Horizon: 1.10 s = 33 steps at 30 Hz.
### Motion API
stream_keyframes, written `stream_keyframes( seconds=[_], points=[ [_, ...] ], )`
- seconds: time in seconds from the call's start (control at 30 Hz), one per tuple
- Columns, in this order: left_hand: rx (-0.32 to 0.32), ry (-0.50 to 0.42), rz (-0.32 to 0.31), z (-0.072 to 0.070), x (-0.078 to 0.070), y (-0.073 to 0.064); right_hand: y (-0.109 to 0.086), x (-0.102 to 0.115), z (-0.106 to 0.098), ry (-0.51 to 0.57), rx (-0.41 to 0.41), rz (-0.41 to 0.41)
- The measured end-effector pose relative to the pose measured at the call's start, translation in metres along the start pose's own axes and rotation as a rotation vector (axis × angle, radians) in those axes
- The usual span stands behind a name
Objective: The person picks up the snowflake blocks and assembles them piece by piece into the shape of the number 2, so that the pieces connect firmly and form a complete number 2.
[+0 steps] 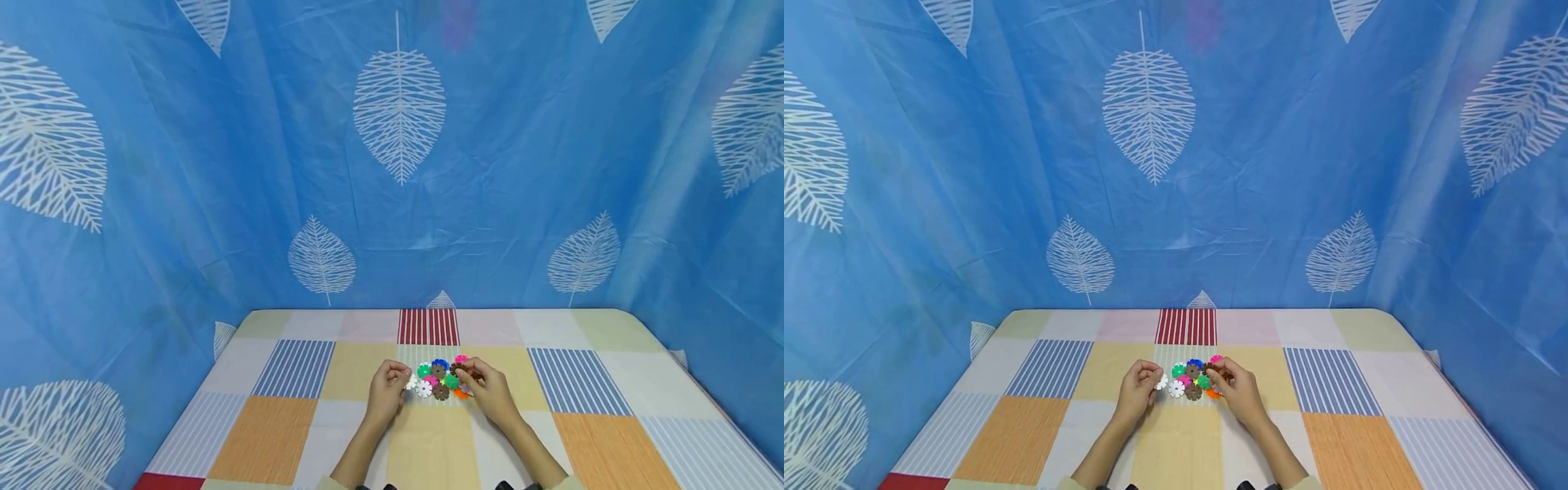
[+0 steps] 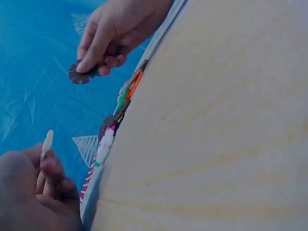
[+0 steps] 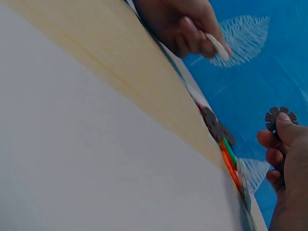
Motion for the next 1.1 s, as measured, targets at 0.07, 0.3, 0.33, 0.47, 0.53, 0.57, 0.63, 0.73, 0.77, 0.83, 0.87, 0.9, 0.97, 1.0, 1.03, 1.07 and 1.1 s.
stream_keyframes(
  seconds=[0.07,0.3,0.33,0.47,0.53,0.57,0.63,0.73,0.77,0.83,0.87,0.9,0.97,1.0,1.03,1.07,1.1],
  points=[
    [0.013,-0.064,-0.021,0.005,-0.002,-0.001,-0.003,0.016,-0.001,-0.013,-0.005,-0.025],
    [0.086,-0.081,-0.031,0.029,-0.021,-0.014,-0.012,0.050,0.000,0.030,0.040,-0.076],
    [0.083,-0.075,-0.033,0.031,-0.022,-0.015,-0.013,0.048,0.003,0.033,0.051,-0.079],
    [0.056,-0.048,-0.005,0.035,-0.026,-0.019,-0.016,0.031,0.015,0.028,0.094,-0.067],
    [0.063,-0.034,0.009,0.035,-0.026,-0.020,-0.016,0.023,0.019,0.037,0.112,-0.052],
    [0.069,-0.030,0.013,0.035,-0.026,-0.020,-0.017,0.022,0.019,0.039,0.117,-0.051],
    [0.073,-0.025,0.010,0.034,-0.025,-0.020,-0.017,0.021,0.020,0.042,0.122,-0.057],
    [0.052,-0.035,-0.009,0.032,-0.021,-0.019,-0.017,0.028,0.017,0.034,0.124,-0.056],
    [0.038,-0.044,-0.018,0.031,-0.020,-0.019,-0.017,0.031,0.015,0.032,0.123,-0.053],
    [0.015,-0.056,-0.028,0.029,-0.018,-0.017,-0.016,0.038,0.011,0.033,0.126,-0.038],
    [0.011,-0.063,-0.030,0.029,-0.017,-0.017,-0.016,0.042,0.009,0.031,0.130,-0.032],
    [0.007,-0.072,-0.034,0.028,-0.017,-0.017,-0.016,0.046,0.007,0.031,0.134,-0.025],
    [0.010,-0.079,-0.033,0.028,-0.017,-0.016,-0.016,0.049,0.005,0.036,0.142,-0.016],
    [0.011,-0.079,-0.035,0.028,-0.017,-0.016,-0.016,0.048,0.006,0.037,0.145,-0.012],
    [0.013,-0.082,-0.039,0.028,-0.017,-0.016,-0.016,0.046,0.007,0.037,0.143,-0.008],
    [0.017,-0.084,-0.041,0.029,-0.016,-0.017,-0.016,0.042,0.008,0.041,0.138,-0.007],
    [0.022,-0.085,-0.048,0.029,-0.016,-0.017,-0.016,0.037,0.011,0.042,0.133,-0.008]
  ],
)
Point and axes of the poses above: each hand's wrist, its own y-axis towards the middle knuckle, its own z-axis out of the palm, x = y × z, the point moved 5 cm from there along y, towards the middle knuckle, and after that the axes turned 13 degrees about -y, right-handed, at the moved point
